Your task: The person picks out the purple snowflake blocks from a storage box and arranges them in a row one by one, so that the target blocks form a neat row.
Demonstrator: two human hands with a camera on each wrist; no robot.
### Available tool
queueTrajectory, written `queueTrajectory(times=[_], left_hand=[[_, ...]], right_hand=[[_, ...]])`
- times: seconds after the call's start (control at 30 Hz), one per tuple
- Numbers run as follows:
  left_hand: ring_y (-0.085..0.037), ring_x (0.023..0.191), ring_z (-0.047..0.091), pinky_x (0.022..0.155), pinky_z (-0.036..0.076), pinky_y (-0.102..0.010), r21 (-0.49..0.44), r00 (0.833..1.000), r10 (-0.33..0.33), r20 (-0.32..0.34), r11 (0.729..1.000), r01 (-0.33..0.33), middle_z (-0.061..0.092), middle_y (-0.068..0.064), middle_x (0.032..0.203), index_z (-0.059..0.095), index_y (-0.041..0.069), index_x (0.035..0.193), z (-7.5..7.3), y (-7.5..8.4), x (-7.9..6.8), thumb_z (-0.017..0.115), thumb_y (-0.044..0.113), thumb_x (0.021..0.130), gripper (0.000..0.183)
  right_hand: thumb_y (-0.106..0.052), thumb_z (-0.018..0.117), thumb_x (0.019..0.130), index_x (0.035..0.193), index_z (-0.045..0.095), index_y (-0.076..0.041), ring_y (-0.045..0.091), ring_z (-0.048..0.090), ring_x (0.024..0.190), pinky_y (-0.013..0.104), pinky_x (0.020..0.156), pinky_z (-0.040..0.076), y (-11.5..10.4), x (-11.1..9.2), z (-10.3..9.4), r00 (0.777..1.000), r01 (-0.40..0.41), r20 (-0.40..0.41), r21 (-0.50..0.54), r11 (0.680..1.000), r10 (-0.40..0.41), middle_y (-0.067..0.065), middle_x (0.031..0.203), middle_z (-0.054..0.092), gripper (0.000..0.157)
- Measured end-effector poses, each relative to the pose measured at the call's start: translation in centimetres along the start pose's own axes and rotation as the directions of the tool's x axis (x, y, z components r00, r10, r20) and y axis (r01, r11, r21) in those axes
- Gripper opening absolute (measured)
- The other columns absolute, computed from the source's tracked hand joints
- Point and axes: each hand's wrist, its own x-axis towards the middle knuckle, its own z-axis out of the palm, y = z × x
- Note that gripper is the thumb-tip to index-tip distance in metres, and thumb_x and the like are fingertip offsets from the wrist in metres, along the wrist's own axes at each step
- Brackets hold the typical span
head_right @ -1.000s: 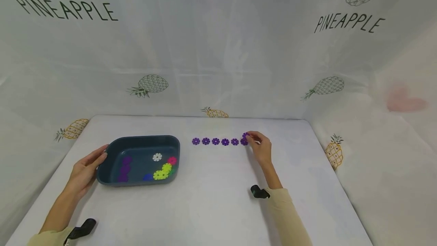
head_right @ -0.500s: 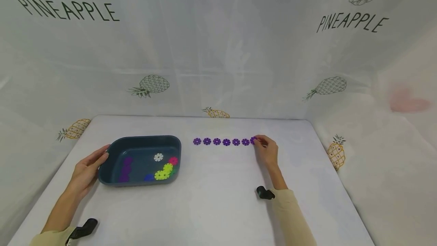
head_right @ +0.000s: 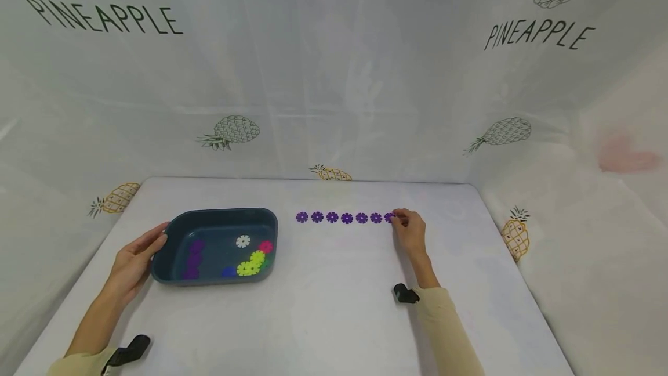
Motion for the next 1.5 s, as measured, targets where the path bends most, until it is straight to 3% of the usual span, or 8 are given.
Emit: queueTrajectory(times=[0.27,0.47,0.63,0.8,1.07,1.27,1.5], left_hand=[[0.008,0.11,0.053,0.086,0.048,-0.008,-0.008,1.0,0.004,0.007,1.0,-0.004,0.058,0.017,0.122,0.055,0.013,0.15,-0.2,-0.3,0.0,0.069,0.024,0.101,0.053],[0.008,0.11,0.053,0.086,0.048,-0.009,-0.001,1.0,-0.004,0.007,1.0,0.004,0.058,0.019,0.121,0.056,0.015,0.15,-0.3,-0.3,0.0,0.069,0.025,0.101,0.051],[0.008,0.11,0.052,0.084,0.048,-0.009,0.017,1.0,-0.007,-0.006,1.0,0.007,0.059,0.019,0.12,0.054,0.014,0.15,-0.2,-0.1,0.1,0.07,0.027,0.1,0.054],[0.007,0.109,0.053,0.083,0.049,-0.009,0.023,1.0,-0.017,-0.013,1.0,0.017,0.06,0.02,0.119,0.056,0.015,0.15,-0.2,0.0,0.3,0.07,0.028,0.1,0.053],[0.006,0.108,0.054,0.082,0.049,-0.009,0.008,1.0,-0.009,-0.005,1.0,0.009,0.062,0.02,0.117,0.058,0.017,0.148,-0.3,0.2,0.3,0.07,0.025,0.1,0.049],[0.006,0.107,0.053,0.083,0.048,-0.009,-0.012,1.0,-0.017,-0.013,1.0,0.017,0.063,0.02,0.115,0.058,0.015,0.148,-0.2,0.0,0.7,0.07,0.022,0.1,0.05],[0.007,0.106,0.055,0.083,0.048,-0.008,-0.025,1.0,-0.015,-0.02,1.0,0.015,0.064,0.02,0.114,0.058,0.015,0.147,-0.2,0.0,0.4,0.072,0.022,0.099,0.051]], right_hand=[[-0.017,0.052,0.109,0.129,0.063,0.005,0.042,0.059,0.116,0.051,0.098,0.051,0.0,-0.2,-0.3,1.0,-0.012,-0.002,0.029,1.0,0.012,0.028,0.127,0.057,0.032],[-0.017,0.055,0.108,0.128,0.064,0.005,0.04,0.064,0.107,0.024,0.078,0.056,-0.9,-0.2,-0.3,0.998,0.054,0.015,0.073,0.996,-0.055,0.026,0.125,0.059,0.031],[-0.014,0.057,0.107,0.126,0.064,0.006,0.039,0.066,0.102,0.014,0.079,0.049,-2.6,-0.2,0.0,0.988,0.149,0.033,0.096,0.984,-0.152,0.025,0.121,0.064,0.029],[-0.012,0.059,0.105,0.125,0.065,0.005,0.037,0.068,0.099,0.02,0.084,0.051,-4.6,-0.2,0.5,0.975,0.215,0.035,0.125,0.969,-0.221,0.023,0.117,0.066,0.026],[-0.017,0.06,0.106,0.127,0.064,0.003,0.034,0.066,0.107,0.046,0.093,0.055,-8.1,0.3,1.8,0.963,0.243,0.077,0.162,0.957,-0.257,0.02,0.121,0.065,0.029],[-0.016,0.061,0.106,0.128,0.064,0.001,0.034,0.064,0.11,0.048,0.096,0.053,-10.8,0.3,2.9,0.95,0.268,0.103,0.206,0.941,-0.294,0.019,0.122,0.065,0.028],[-0.013,0.06,0.106,0.126,0.065,0.001,0.03,0.065,0.109,0.043,0.095,0.054,-14.7,-0.2,5.6,0.911,0.336,0.147,0.274,0.901,-0.384,0.016,0.119,0.066,0.025]])
